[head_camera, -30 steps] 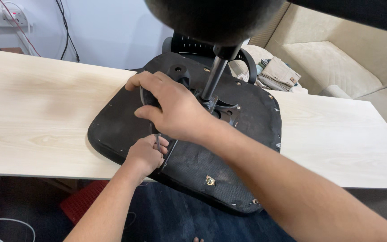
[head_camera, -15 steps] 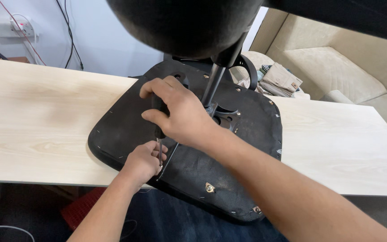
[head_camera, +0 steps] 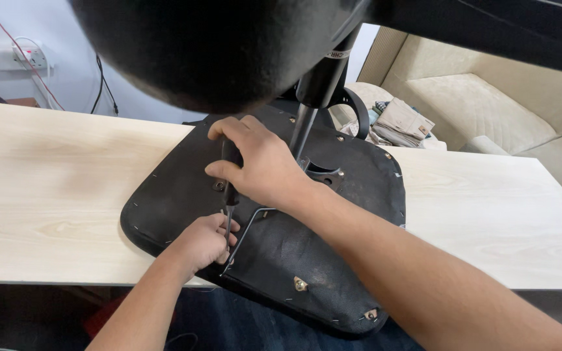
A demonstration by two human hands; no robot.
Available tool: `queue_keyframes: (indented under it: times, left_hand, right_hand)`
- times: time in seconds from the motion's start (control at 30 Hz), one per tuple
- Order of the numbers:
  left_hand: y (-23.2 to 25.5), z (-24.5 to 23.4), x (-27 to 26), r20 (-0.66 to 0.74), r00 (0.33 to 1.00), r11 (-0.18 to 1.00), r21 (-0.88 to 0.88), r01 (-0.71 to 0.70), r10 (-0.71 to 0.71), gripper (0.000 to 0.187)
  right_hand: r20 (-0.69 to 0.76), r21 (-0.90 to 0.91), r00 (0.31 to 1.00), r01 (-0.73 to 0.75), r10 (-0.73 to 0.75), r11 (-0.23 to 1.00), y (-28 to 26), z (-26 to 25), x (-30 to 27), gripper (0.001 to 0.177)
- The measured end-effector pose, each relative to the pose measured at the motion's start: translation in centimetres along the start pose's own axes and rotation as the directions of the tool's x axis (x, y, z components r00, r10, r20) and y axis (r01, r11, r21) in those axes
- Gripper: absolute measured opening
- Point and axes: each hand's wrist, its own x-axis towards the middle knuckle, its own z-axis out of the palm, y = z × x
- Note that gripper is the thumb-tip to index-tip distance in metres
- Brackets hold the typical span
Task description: The person uses a screwdriver to remove screws from the underside of an office chair seat. They systematically loosen and remove multiple screws from the central mounting plate, placing the removed screws on the seat surface.
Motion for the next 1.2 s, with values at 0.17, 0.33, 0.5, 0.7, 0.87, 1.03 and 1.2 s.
queue_keyframes:
  times: [0.17,0.33,0.5,0.7,0.87,1.03,1.2]
  left_hand:
    - [0.1,0.2,0.0,-0.033,0.999,0.999,-0.028,0.042,-0.043,0.048]
    - [0.2,0.5,-0.3,-0.095,0.995,0.999,0.020,0.041,-0.039,0.048]
    - [0.3,0.6,-0.9,-0.141,0.988,0.998,0.010,0.062,-0.060,0.039]
    - [-0.2,0.6,-1.0,-0.145,0.989,0.999,0.028,0.027,-0.022,0.046]
    - [-0.7,0.4,-0.7,-0.086,0.996,0.999,-0.044,-0.028,0.024,0.041]
    - [-0.3,0.4,-1.8,-0.071,0.997,0.999,-0.023,-0.032,0.031,0.044]
    - [0.8,0.9,-3.1,-0.080,0.997,0.992,0.127,-0.014,0.025,0.039]
  right_hand:
    - [0.029,0.021,0.992,0.123,-0.123,0.992,2.5,-0.7,1.3,0.047]
    - [0.262,0.383,0.960,-0.005,-0.103,0.924,3.1,-3.2,1.4,0.049]
    - [0.114,-0.076,0.990,-0.070,0.078,0.995,-0.2,-1.8,-0.2,0.031]
    - [-0.075,0.022,0.961,0.268,-0.266,0.963,-0.9,-1.4,-0.9,0.036]
    - [0.061,0.022,0.952,0.299,-0.300,0.954,-1.6,-2.5,-1.4,0.041]
    - [0.087,-0.168,0.994,-0.053,0.068,0.984,-4.3,-1.5,-1.9,0.035]
    - [0.066,-0.077,0.983,0.177,-0.172,0.981,-4.1,-1.5,-1.5,0.045]
